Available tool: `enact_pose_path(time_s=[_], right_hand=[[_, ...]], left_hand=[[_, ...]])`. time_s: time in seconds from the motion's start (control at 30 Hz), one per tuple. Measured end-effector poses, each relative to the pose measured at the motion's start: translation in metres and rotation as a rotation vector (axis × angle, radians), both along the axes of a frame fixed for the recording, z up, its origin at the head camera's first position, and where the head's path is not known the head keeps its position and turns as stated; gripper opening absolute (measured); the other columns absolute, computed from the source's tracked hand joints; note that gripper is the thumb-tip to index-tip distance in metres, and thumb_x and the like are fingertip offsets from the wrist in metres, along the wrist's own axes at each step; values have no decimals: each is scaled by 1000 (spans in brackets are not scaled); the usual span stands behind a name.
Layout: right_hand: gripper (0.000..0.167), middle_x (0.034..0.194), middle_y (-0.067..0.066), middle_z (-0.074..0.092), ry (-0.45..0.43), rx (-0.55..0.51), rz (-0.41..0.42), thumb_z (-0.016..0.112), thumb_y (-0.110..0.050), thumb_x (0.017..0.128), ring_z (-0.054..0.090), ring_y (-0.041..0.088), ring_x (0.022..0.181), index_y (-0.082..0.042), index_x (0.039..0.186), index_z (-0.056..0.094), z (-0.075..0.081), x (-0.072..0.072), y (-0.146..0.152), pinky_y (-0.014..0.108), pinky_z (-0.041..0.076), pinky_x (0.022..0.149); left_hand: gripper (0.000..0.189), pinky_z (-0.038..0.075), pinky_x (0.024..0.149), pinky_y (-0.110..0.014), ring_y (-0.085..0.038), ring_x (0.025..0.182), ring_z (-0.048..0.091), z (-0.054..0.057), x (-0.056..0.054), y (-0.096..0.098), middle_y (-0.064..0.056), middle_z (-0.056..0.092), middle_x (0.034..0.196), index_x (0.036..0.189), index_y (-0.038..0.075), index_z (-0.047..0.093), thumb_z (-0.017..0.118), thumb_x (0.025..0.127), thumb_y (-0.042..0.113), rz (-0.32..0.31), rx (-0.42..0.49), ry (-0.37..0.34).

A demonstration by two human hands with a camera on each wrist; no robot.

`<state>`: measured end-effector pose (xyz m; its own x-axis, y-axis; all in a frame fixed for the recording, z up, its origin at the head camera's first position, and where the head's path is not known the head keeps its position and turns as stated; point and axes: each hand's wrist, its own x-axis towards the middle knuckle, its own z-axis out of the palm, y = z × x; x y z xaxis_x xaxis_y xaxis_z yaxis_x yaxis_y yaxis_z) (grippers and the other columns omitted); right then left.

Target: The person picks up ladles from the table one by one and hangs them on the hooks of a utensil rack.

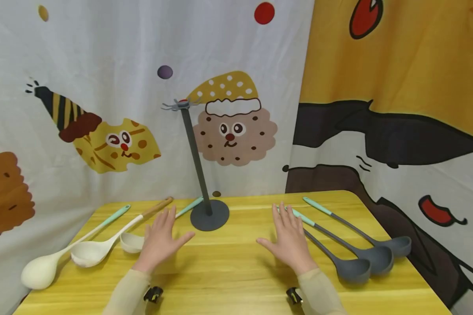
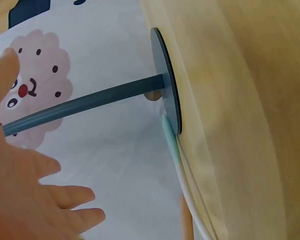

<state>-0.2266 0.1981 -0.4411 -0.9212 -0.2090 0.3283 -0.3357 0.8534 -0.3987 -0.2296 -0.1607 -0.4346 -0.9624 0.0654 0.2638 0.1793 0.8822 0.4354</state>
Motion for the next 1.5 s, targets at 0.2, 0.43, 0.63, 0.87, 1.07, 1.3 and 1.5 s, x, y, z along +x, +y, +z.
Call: enact_pose_path(time_s=[0.2,0.43,0.63,0.87,1.07,1.3,1.5], right_hand=[[103,161,23,15,19,-79,32,76,-43,86,9,43,148,-1,157,15,-2,-3,-6,62,6,116],[96,159,23,22,38,-139,32,75,-41,88,15,43,146,4,155,22,-2,-6,-13,59,12,116],[93,158,24,24,33,-221,34,74,-39,89,19,44,145,5,154,24,-3,-9,-18,60,17,114],[89,157,23,28,16,-304,32,75,-34,89,24,45,143,2,154,26,-7,-11,-28,62,23,112],[89,158,21,27,-28,-364,31,73,-37,91,25,43,143,-2,156,24,-6,-12,-35,60,24,112],[86,157,23,27,-40,-414,40,72,-37,92,25,45,143,-1,155,25,-3,-12,-45,62,25,111],[86,158,21,27,-82,-454,53,70,-40,93,25,43,143,-4,156,24,-4,-15,-53,61,24,112]], left_hand=[[111,26,111,-62,-45,143,26,5,-11,1,-26,24,157,157,4,23,58,81,77,-7,102,-2],[112,34,108,-60,-40,139,35,15,-23,4,-19,33,156,156,7,27,57,78,81,-1,254,-12],[110,34,107,-61,-41,139,36,25,-32,9,-18,35,155,156,10,29,62,77,78,24,331,-22],[107,32,110,-57,-35,140,35,41,-41,16,-12,36,155,156,13,30,65,76,76,20,448,-13],[103,35,109,-54,-31,138,39,56,-49,21,-10,40,153,154,12,33,69,78,70,-1,499,30],[99,37,108,-52,-31,136,42,71,-58,29,-11,44,150,153,11,36,69,80,68,5,503,59],[92,38,108,-51,-30,135,43,83,-63,36,-10,45,149,152,10,38,69,83,63,-7,512,89]])
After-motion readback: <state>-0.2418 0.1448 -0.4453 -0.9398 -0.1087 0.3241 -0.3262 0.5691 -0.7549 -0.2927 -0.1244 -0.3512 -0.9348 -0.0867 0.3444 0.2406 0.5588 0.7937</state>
